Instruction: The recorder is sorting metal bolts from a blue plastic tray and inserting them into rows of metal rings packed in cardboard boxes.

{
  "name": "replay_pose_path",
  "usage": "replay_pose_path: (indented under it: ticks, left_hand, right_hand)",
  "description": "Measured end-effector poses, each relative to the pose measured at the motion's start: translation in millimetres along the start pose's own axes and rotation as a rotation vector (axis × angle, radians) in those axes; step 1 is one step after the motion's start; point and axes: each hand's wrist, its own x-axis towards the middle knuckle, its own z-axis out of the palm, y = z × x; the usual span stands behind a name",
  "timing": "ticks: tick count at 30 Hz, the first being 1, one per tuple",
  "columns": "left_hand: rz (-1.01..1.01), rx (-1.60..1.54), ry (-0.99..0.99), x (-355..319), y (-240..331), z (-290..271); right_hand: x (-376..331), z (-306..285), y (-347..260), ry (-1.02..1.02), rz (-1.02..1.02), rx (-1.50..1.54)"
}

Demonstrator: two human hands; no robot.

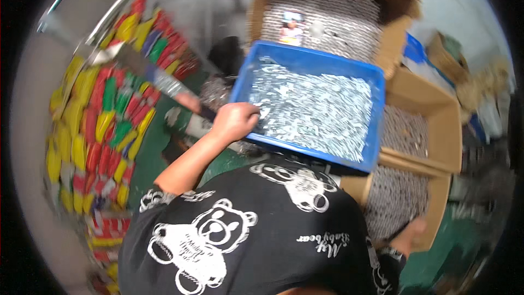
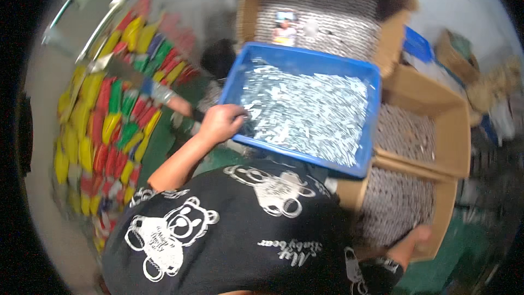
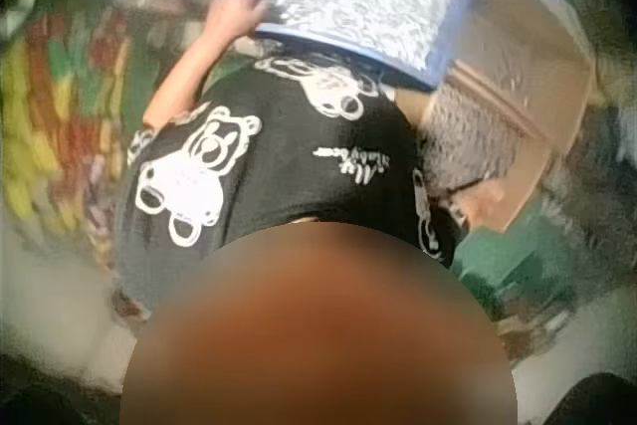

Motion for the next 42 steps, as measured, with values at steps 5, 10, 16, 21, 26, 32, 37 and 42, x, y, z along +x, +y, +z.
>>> replay_pose_path:
  ticks: [5, 10, 16, 21, 26, 32, 37, 42]
  left_hand:
    - [-0.096, 0.102, -0.011, -18, 23, -29]
    - [-0.042, 0.124, -0.049, -13, 14, -23]
    - [-0.034, 0.125, -0.033, -10, 16, -22]
    - [-0.040, 0.156, -0.050, -14, 16, -24]
    - [-0.025, 0.129, -0.055, -10, 13, -21]
    - [-0.033, 0.132, -0.049, -13, 14, -21]
    - [-0.055, 0.126, -0.043, -15, 18, -22]
    - [-0.038, 0.097, -0.052, -10, 18, -22]
  right_hand:
    - [-14, -76, -82, 0.323, 0.471, 0.580]
    - [-22, -101, -74, 0.109, 0.447, 0.512]
    - [-17, -96, -75, 0.345, 0.313, 0.690]
    - [-5, -80, -82, 0.357, 0.196, 0.659]
    - [-3, -78, -67, 0.259, 0.199, 0.646]
    - [-9, -105, -73, -0.226, 0.295, 0.984]
    - [-17, -111, -93, -0.085, 0.285, 0.886]
    - [-38, -95, -100, 0.122, 0.198, 0.636]
